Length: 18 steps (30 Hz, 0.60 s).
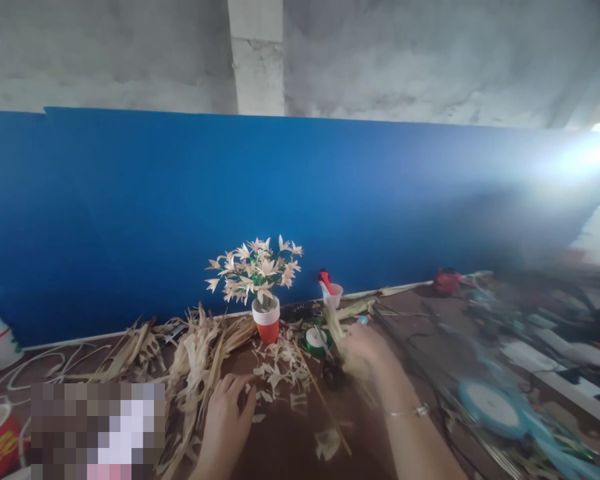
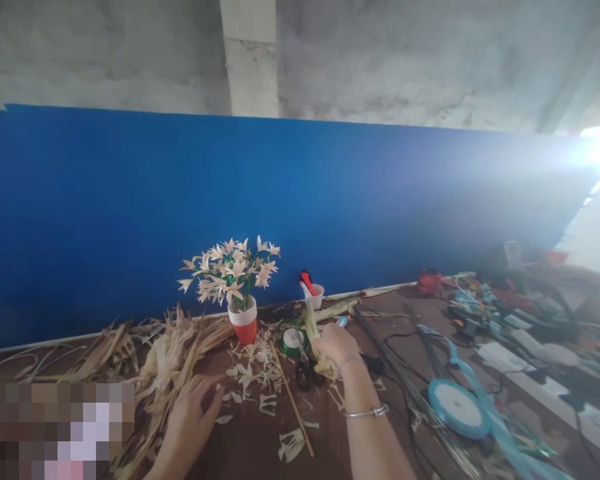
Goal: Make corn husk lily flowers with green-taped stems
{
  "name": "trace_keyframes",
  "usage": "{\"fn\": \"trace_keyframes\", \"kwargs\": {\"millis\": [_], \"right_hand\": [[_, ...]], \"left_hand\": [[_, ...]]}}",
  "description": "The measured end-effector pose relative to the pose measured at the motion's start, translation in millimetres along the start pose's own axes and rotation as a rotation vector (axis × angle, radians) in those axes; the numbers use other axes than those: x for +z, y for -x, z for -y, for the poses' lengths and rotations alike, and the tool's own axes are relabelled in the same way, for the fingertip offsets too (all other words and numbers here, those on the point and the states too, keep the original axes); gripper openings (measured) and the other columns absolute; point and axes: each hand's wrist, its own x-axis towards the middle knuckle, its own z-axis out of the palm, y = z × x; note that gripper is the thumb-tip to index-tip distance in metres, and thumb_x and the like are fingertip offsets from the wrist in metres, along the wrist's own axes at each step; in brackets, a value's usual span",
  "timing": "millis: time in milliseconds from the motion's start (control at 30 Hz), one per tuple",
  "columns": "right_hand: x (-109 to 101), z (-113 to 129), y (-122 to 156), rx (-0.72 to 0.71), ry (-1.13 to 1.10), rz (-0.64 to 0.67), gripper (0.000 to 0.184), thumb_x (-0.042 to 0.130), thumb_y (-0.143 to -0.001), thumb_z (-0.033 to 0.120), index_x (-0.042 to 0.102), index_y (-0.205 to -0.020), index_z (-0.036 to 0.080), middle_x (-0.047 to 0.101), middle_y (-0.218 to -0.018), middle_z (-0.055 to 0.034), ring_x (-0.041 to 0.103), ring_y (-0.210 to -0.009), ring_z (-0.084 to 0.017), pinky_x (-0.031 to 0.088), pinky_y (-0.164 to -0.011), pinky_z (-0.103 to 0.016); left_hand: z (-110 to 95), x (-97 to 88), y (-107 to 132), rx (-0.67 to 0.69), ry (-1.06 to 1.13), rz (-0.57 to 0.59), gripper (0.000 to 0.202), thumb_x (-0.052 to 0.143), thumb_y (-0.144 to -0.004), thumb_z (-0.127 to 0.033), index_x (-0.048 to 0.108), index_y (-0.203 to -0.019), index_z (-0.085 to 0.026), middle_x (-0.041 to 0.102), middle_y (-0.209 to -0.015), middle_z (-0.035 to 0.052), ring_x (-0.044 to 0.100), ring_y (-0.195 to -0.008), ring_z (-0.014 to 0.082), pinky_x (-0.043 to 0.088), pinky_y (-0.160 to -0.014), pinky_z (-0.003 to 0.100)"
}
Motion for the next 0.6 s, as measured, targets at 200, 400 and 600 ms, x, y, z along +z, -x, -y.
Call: {"fn": "trace_keyframes", "kwargs": {"millis": [200,400,600], "right_hand": [[-24,20,16,-0.151,-0.441,0.224,0.027,0.049,-0.069,0.025,0.064,-0.089,0.014,0.067,-0.081,-0.0030,0.061,-0.072,-0.017,0.046,-0.065,-0.024],[-23,50,37,-0.263,-0.722,0.565,0.042,0.056,-0.060,0.016,0.061,-0.102,0.016,0.068,-0.079,-0.0012,0.062,-0.074,-0.018,0.048,-0.069,-0.026],[-21,63,45,-0.297,-0.698,0.644,0.041,0.061,-0.060,0.014,0.061,-0.100,0.018,0.066,-0.076,0.0018,0.062,-0.074,-0.017,0.047,-0.066,-0.024]], "left_hand": [[-26,0.9,-6,-0.050,0.231,0.004,0.022,0.053,-0.078,-0.035,0.065,-0.066,-0.019,0.065,-0.067,0.0045,0.060,-0.068,0.0192,0.048,-0.065,0.029],[-70,12.7,-26,-0.350,0.613,0.187,0.032,0.059,-0.073,-0.039,0.070,-0.088,-0.013,0.070,-0.075,0.0063,0.061,-0.065,0.0174,0.048,-0.059,0.025],[-91,16.7,-40,-0.335,0.735,0.240,0.021,0.063,-0.066,-0.026,0.072,-0.077,-0.011,0.071,-0.071,0.0059,0.062,-0.065,0.0183,0.048,-0.060,0.026]]}}
